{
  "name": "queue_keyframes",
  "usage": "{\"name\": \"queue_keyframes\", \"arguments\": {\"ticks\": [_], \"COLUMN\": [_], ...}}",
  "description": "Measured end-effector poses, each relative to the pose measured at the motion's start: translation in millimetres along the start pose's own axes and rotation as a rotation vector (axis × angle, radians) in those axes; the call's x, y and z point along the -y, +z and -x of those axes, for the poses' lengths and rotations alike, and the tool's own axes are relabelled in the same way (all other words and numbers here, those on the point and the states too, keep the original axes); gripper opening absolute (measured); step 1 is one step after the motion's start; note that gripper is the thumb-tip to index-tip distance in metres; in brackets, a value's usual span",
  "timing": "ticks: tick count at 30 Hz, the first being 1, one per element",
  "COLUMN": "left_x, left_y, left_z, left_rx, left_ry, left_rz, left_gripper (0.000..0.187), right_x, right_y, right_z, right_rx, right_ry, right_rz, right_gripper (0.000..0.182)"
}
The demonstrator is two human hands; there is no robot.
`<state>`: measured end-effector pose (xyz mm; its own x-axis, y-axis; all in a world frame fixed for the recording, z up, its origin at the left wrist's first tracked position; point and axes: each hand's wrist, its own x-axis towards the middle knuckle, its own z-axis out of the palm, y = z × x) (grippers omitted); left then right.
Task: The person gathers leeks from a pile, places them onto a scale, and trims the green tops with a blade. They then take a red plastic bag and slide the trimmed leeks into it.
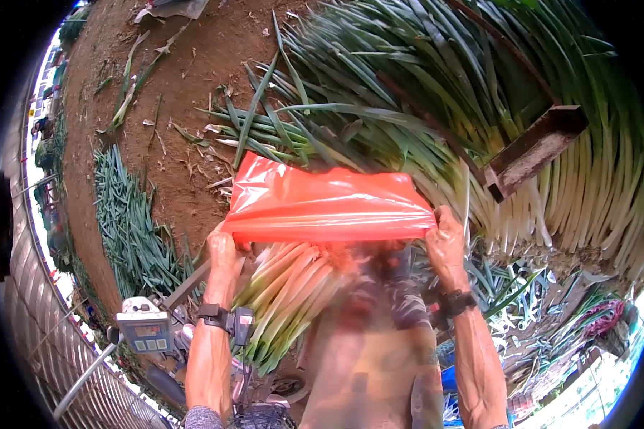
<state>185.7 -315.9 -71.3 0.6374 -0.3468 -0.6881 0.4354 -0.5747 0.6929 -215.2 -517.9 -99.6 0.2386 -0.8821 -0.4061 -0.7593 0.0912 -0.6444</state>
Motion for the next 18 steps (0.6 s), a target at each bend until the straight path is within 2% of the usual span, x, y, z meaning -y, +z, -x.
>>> {"name": "queue_keyframes", "arguments": {"ticks": [2,3,5,6,8,11,13,14,15,18], "left_x": [8,9,20,29,43,68,77,92,101,119], "left_y": [9,17,35,36,43,44,41,35,30,15], "left_z": [-17,-23,-31,-36,-46,-63,-70,-76,-80,-73], "left_rx": [-0.052,-0.082,-0.141,-0.034,-0.022,0.048,0.116,0.151,0.157,0.270], "left_ry": [-0.155,-0.198,-0.152,-0.094,-0.105,-0.151,-0.197,-0.149,-0.184,-0.219], "left_rz": [0.151,0.227,0.378,0.422,0.449,0.484,0.499,0.494,0.434,0.201], "left_gripper": [0.029,0.030,0.031,0.035,0.037,0.042,0.044,0.048,0.043,0.043], "right_x": [11,-2,-12,-15,-20,-18,-19,-35,-49,-80], "right_y": [14,30,56,70,97,129,146,165,181,209], "right_z": [-2,0,2,2,3,6,12,17,21,47], "right_rx": [0.105,0.095,0.093,0.056,-0.019,-0.004,0.074,0.078,0.080,0.174], "right_ry": [0.394,0.261,0.386,0.457,0.598,0.708,0.687,0.694,0.703,0.753], "right_rz": [-0.400,-0.678,-1.045,-1.134,-1.309,-1.459,-1.611,-1.597,-1.583,-1.493], "right_gripper": [0.029,0.030,0.031,0.031,0.032,0.033,0.044,0.046,0.048,0.048]}}
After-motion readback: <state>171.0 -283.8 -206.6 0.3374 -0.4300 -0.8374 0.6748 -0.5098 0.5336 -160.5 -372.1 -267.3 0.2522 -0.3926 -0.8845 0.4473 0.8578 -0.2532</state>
